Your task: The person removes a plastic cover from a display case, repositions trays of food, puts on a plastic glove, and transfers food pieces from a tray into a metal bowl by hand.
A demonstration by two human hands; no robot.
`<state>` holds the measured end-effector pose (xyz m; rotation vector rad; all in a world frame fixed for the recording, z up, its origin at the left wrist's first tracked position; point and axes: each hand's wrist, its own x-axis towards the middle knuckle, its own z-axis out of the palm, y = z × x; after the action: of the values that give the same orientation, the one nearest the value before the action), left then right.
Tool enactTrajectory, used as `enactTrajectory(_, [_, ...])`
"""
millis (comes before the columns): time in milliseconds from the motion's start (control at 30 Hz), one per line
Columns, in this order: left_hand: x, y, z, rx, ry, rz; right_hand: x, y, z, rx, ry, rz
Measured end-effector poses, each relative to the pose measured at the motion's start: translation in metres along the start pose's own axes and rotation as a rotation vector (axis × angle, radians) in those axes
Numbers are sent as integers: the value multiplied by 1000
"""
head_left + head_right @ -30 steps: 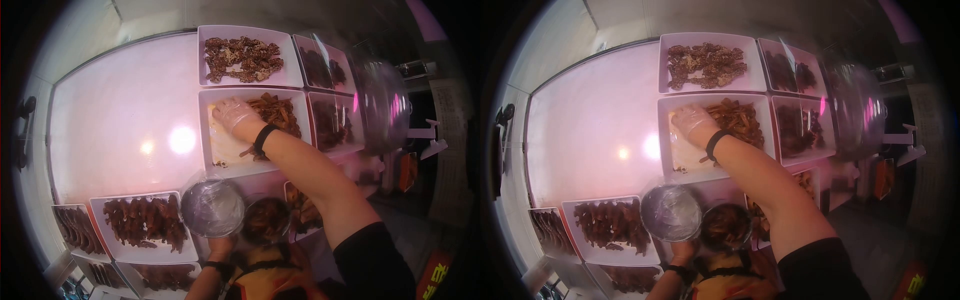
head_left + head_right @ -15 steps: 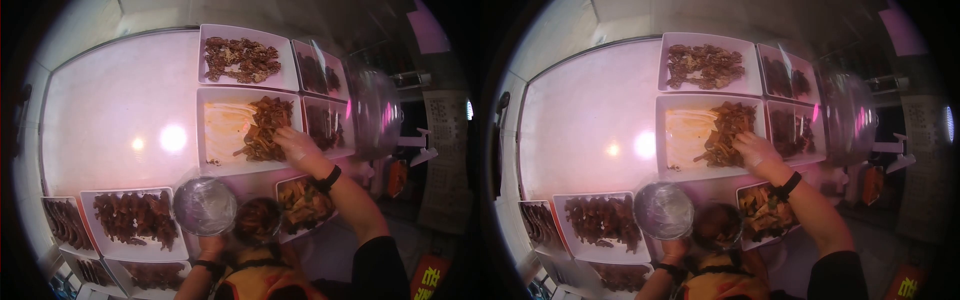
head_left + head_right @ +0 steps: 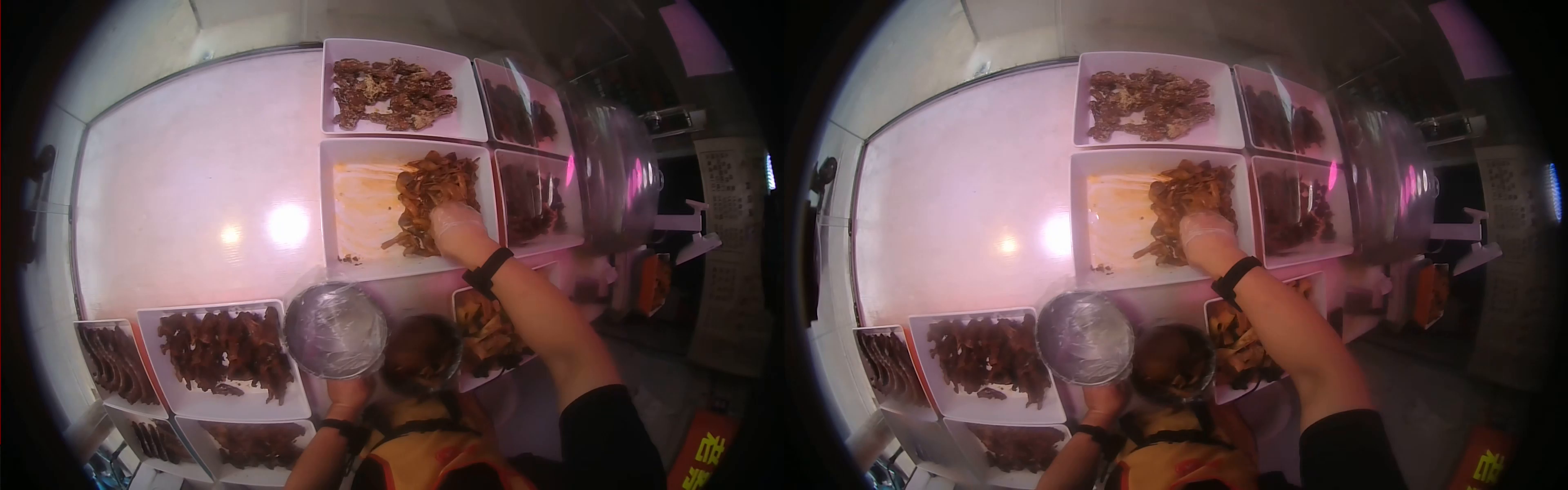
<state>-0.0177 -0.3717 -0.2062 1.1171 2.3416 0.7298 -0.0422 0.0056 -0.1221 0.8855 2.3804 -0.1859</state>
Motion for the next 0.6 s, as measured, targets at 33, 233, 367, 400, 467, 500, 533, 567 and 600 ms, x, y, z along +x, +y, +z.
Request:
enactTrajectory(33, [1,0,-2,3,1,-3,1,-3,-2,-7,-27,40])
enactTrajectory(233, [4,7,-9,-46,-172,-122,-24,24,-32,531,116,85])
enactTrajectory(367, [6,8,-14,-108,-82,-87,-8,1,-32,868,-127,-71])
enactTrajectory(400, [8,11,-15,-122,-69,-97,-5,-14,-33,873,-129,-72])
enactTrajectory(467, [11,10,-13,-132,-59,-86,1,-56,-41,872,-305,-62])
enactTrajectory(500, [11,9,-13,-147,-50,-78,4,-67,-42,870,-396,-59])
enactTrajectory(533, [10,8,-13,-140,-52,-82,9,-67,-37,875,-401,-63])
enactTrajectory(567, [8,7,-13,-153,-78,-123,17,-65,-28,716,-182,-68])
enactTrajectory(600, [5,7,-12,-170,-103,-164,20,-62,-23,549,34,-69])
